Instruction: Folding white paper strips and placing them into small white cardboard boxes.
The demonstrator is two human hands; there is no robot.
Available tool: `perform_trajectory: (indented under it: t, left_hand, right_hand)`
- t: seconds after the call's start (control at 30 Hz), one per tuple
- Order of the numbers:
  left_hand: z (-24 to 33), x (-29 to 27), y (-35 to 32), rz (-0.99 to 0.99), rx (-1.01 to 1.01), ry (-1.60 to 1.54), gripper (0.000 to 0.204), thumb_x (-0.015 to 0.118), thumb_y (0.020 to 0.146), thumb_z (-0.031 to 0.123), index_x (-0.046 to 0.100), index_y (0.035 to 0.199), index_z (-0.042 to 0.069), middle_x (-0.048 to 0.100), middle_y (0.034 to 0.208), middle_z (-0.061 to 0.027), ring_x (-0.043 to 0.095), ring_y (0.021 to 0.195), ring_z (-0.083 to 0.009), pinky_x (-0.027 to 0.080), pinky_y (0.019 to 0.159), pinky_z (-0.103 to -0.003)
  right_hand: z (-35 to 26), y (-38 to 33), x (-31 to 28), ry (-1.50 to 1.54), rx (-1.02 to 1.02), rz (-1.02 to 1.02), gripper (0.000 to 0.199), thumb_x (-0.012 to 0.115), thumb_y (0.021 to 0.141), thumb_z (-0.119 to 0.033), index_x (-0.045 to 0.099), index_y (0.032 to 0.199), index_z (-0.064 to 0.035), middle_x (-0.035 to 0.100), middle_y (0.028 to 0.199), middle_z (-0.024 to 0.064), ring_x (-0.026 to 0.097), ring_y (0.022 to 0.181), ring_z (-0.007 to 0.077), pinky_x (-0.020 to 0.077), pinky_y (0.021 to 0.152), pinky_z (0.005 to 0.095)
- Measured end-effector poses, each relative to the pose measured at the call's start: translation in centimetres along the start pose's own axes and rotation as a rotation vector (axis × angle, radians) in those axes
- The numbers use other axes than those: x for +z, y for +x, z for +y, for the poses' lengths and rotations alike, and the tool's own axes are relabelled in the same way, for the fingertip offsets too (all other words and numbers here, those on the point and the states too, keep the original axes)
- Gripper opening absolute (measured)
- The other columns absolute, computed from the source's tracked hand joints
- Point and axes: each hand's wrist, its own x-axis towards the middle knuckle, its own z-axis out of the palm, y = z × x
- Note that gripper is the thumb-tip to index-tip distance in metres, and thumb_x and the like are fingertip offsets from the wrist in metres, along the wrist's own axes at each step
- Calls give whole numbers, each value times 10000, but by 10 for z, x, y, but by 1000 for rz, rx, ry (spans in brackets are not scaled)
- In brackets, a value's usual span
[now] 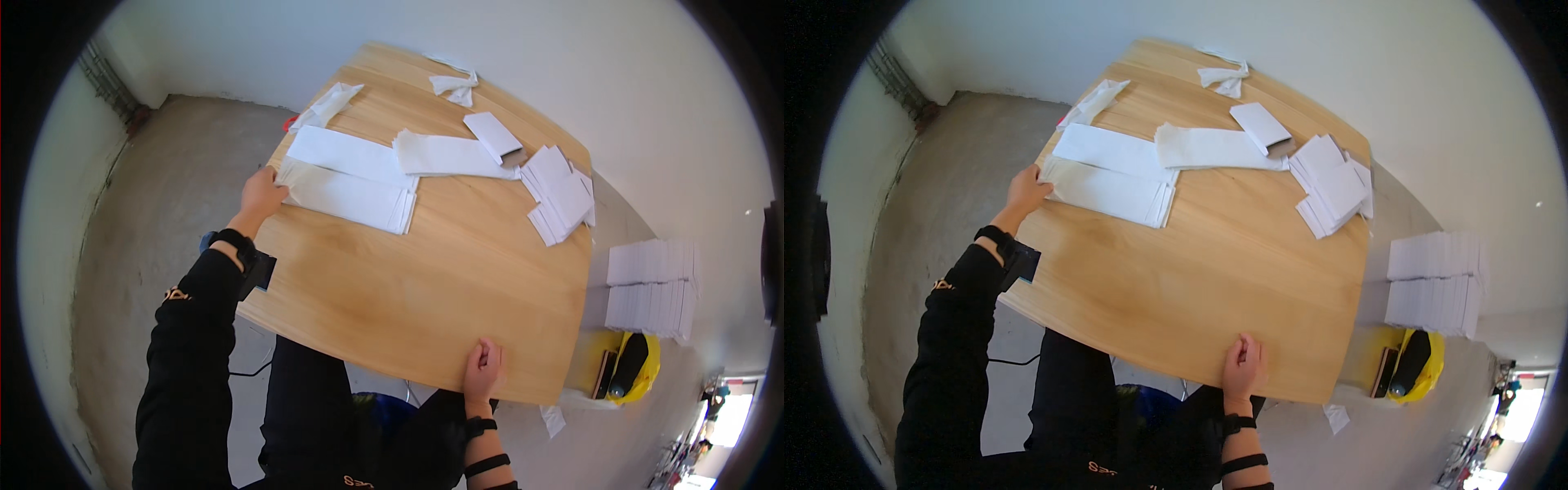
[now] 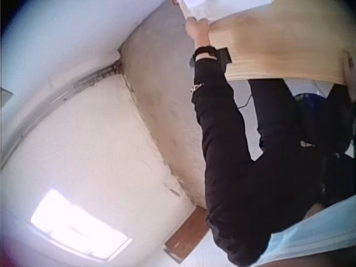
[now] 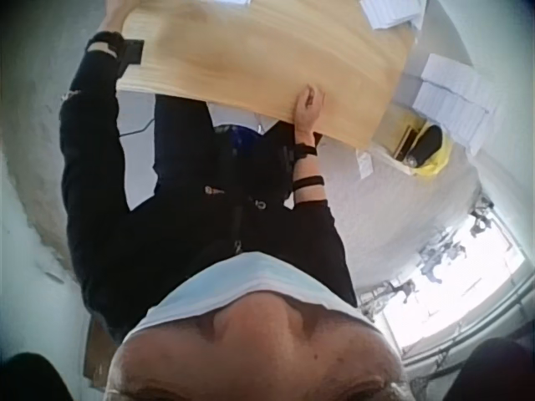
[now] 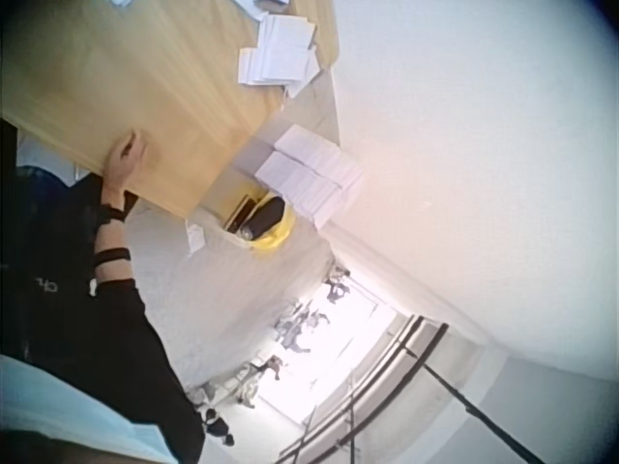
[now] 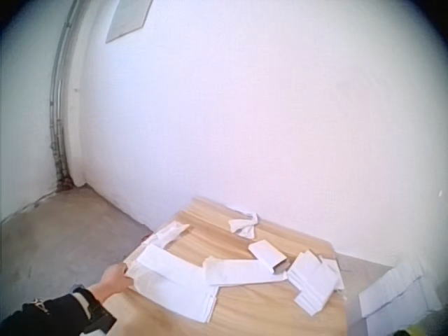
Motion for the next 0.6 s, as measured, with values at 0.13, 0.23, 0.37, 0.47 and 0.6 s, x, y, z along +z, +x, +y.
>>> perform_trajectory:
  t: [0.13, 0.23, 0.37, 0.47, 0.6]
  left_hand:
    - [-13, -4, -21, -229, -141, -386, 317, 674, 693, 129, 633, 956, -42, 672, 807, -147, 651, 671, -228, 505, 599, -351]
    - [-19, -13, -47, -340, -172, -652, 276, 635, 733, 77, 635, 978, -50, 655, 779, -86, 614, 636, -163, 493, 580, -304]
    - [1, -31, -83, -381, -218, -606, 288, 597, 772, 49, 629, 1034, -66, 654, 845, -70, 612, 738, -153, 491, 620, -272]
    - [8, -26, -100, -394, -173, -605, 323, 592, 780, 55, 621, 1076, -70, 664, 910, -96, 622, 818, -169, 496, 701, -287]
    - [32, -11, -124, -421, -104, -619, 363, 598, 779, 67, 612, 1117, -63, 677, 961, -126, 625, 867, -192, 486, 807, -318]
  right_hand:
    - [7, -2, 1, -27, 18, 5, 130, 636, 824, -45, 663, 944, -85, 527, 698, 36, 509, 539, 156, 424, 500, 289]
    - [5, -3, 0, 0, 57, 2, 130, 636, 824, -52, 664, 946, -88, 539, 700, 42, 521, 543, 155, 432, 508, 285]
    - [3, -1, -4, 45, 104, -31, 141, 640, 824, -70, 661, 963, -88, 564, 717, 49, 546, 565, 156, 450, 532, 284]
    - [10, -1, -5, 167, 170, -82, 158, 640, 828, -81, 653, 985, -80, 597, 755, 53, 572, 616, 161, 469, 576, 291]
    - [12, 2, -10, 345, 239, -178, 187, 636, 838, -98, 642, 1021, -63, 636, 849, 66, 611, 739, 173, 491, 673, 300]
